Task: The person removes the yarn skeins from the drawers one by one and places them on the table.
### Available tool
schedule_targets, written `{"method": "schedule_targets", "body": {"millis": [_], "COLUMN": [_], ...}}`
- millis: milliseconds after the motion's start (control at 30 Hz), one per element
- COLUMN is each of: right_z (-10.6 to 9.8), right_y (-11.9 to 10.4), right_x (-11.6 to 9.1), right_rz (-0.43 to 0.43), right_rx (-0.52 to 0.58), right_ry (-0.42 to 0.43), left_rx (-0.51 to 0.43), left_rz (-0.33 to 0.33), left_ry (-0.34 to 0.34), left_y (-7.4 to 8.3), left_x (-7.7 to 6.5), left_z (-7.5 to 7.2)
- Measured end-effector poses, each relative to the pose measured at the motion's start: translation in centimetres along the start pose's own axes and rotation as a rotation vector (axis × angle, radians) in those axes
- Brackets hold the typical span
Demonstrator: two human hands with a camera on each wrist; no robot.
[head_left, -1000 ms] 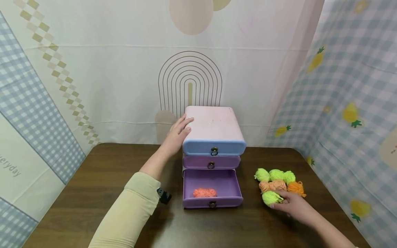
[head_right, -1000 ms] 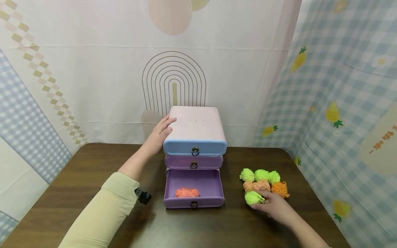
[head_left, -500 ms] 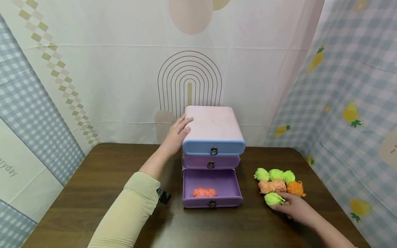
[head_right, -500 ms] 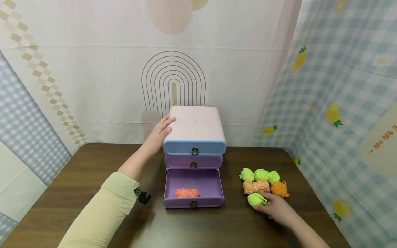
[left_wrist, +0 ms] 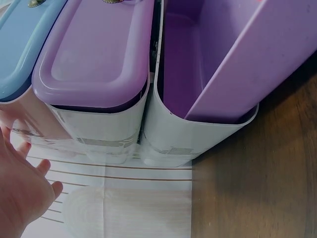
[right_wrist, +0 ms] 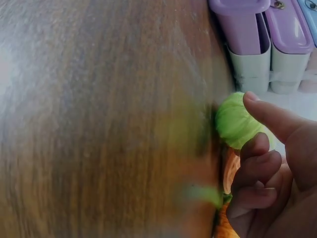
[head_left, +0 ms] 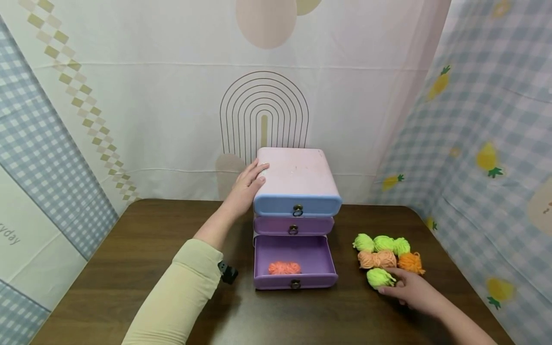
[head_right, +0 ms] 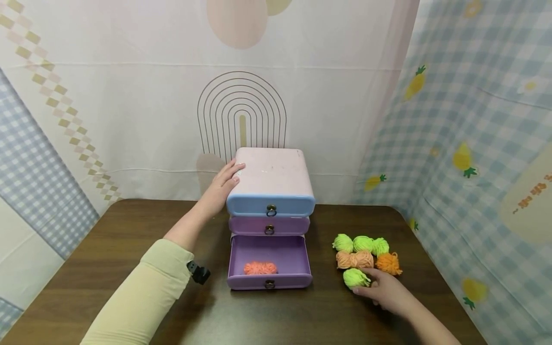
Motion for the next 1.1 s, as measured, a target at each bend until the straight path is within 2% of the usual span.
{"method": "schedule_targets", "body": {"millis": [333, 533, 733, 933, 1100], "right_z": [-1.0, -2.1, -2.8, -2.4, -1.7], "right_y": [0.1, -0.4, -2.1, -4.3, -6.5], "right_x": [-0.6, -1.0, -1.4, -1.3, -0.8], "right_rz": [-0.033, -0.063, -0.111, -0.174, -0.242], "right_rx": [0.024, 0.010, 0.012, 0.030, 0.010], "right_ry": [-0.042, -0.025, -0.030, -0.046, -0.024], "left_rx": [-0.001, -0.010, -0.007, 0.000, 0.006], "left_rz": [-0.002, -0.005, -0.003, -0.006, -0.008], "left_ry": [-0.006, -0.005, -0.006, -0.004, -0.009], "left_y": [0.1, 0.0, 0.1, 0.0, 0.2], "left_x": [-0.1, 0.0, 0.0, -0.1, -0.1], "left_z": [-0.1, -0.1, -0.1, -0.1, -0.1]}}
Point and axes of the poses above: each hand's wrist, its own x-axis towards the middle knuckle, its own z-axis out of the palm, y = z × x, the point moved 1 cm from there along x, towards the middle knuckle, and after that the axes turned 5 degrees about y, right-handed, at the moved point
